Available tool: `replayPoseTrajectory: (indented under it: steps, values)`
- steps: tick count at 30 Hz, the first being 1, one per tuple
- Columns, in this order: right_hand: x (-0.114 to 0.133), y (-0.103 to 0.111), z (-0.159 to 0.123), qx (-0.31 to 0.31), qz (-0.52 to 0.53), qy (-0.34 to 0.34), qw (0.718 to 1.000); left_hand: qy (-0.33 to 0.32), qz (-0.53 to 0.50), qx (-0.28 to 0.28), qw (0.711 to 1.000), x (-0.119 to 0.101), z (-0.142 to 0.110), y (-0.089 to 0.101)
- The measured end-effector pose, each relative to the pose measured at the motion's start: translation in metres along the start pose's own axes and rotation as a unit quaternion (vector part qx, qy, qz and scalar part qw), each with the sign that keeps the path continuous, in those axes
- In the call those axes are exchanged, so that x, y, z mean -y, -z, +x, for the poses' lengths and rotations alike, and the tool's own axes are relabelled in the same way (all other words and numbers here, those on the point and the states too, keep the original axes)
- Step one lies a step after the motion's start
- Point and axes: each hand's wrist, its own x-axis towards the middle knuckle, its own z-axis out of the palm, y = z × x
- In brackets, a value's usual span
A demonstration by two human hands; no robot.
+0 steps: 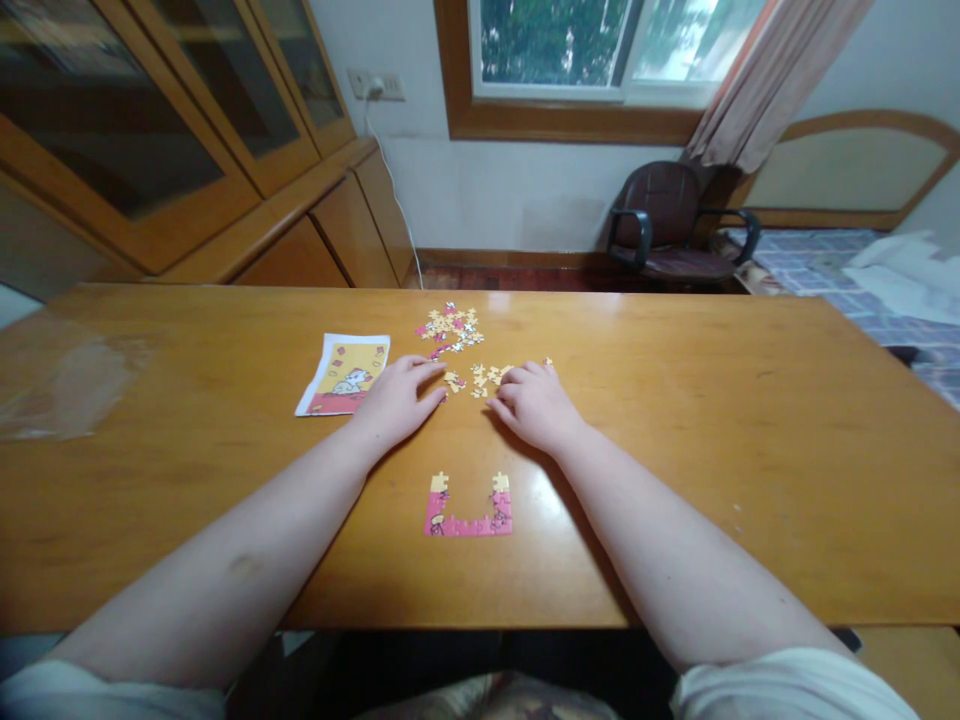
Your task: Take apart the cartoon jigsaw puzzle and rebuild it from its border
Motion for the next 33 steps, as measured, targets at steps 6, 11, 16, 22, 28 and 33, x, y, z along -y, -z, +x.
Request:
replayPoseTrajectory:
  steps: [6, 11, 16, 22, 28, 33]
  values:
    - [0.0, -0.003, 0.002, -0.011, -0.007, -0.003, 1.0, -0.003, 0.015, 0.015, 1.0, 0.001, 0.007, -0.004]
    - [-0.002, -0.006, 0.001, -0.029, 0.013, -0.003, 0.999, 0.011, -0.005, -0.004, 1.0, 0.005, 0.01, -0.007]
    - [-0.008, -0.005, 0.0, -0.059, 0.028, -0.035, 0.997, 0.026, -0.013, -0.026, 0.999, 0.007, 0.009, -0.005]
    - [-0.009, -0.004, 0.0, -0.066, 0.033, -0.062, 0.995, 0.035, 0.035, -0.029, 0.998, 0.003, 0.005, 0.001]
    - [-0.01, -0.004, 0.0, -0.067, 0.01, -0.079, 0.995, 0.05, 0.05, -0.041, 0.997, 0.0, 0.002, 0.006]
    - [-0.01, -0.001, 0.0, -0.065, 0.014, -0.084, 0.994, 0.031, 0.059, -0.019, 0.998, -0.001, 0.002, 0.007]
